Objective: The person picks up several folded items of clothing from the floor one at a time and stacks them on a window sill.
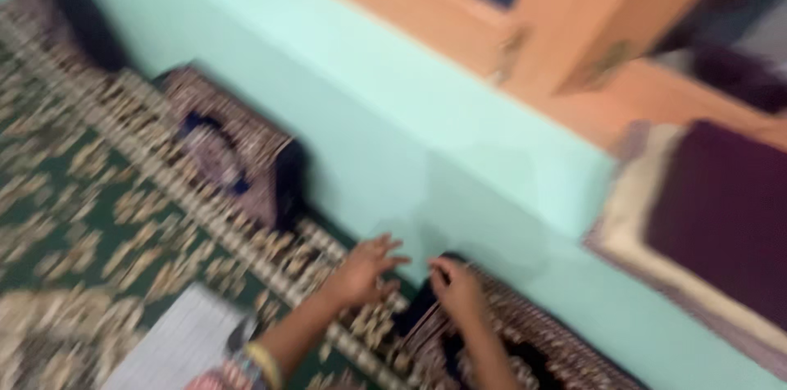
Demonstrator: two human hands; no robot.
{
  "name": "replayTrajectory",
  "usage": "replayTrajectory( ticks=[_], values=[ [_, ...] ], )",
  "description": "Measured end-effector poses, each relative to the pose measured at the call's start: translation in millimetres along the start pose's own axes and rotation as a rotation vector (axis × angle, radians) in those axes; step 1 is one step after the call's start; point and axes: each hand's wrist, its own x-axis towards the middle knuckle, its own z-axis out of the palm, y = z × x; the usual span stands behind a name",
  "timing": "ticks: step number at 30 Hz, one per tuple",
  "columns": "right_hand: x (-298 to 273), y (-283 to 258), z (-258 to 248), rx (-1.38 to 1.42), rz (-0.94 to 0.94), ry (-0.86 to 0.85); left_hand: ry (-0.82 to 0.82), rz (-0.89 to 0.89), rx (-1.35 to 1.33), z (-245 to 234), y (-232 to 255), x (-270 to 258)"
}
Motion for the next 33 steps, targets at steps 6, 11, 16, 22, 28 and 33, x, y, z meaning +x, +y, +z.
replayTrajectory(
  ticks=[6,11,16,22,28,33],
  values=[
    [17,-16,74,-0.076,-0.156,-0.171,0.07,-0.341,0.037,8,-102,-131],
    [17,-52,122,-0.069,-0.264,-0.332,0.093,-0.623,0.053,32,-157,-243],
    [8,-87,169,-0.053,-0.387,-0.47,0.147,-0.964,0.021,60,-204,-348],
    [-7,-124,222,-0.142,-0.333,-0.625,0.282,-1.281,-0.162,108,-248,-446],
    [-18,-122,260,-0.047,-0.34,-0.766,0.644,-1.533,-0.201,161,-274,-500],
    [-21,-116,291,-0.077,-0.353,-0.715,0.795,-1.664,-0.415,191,-300,-533]
  ],
)
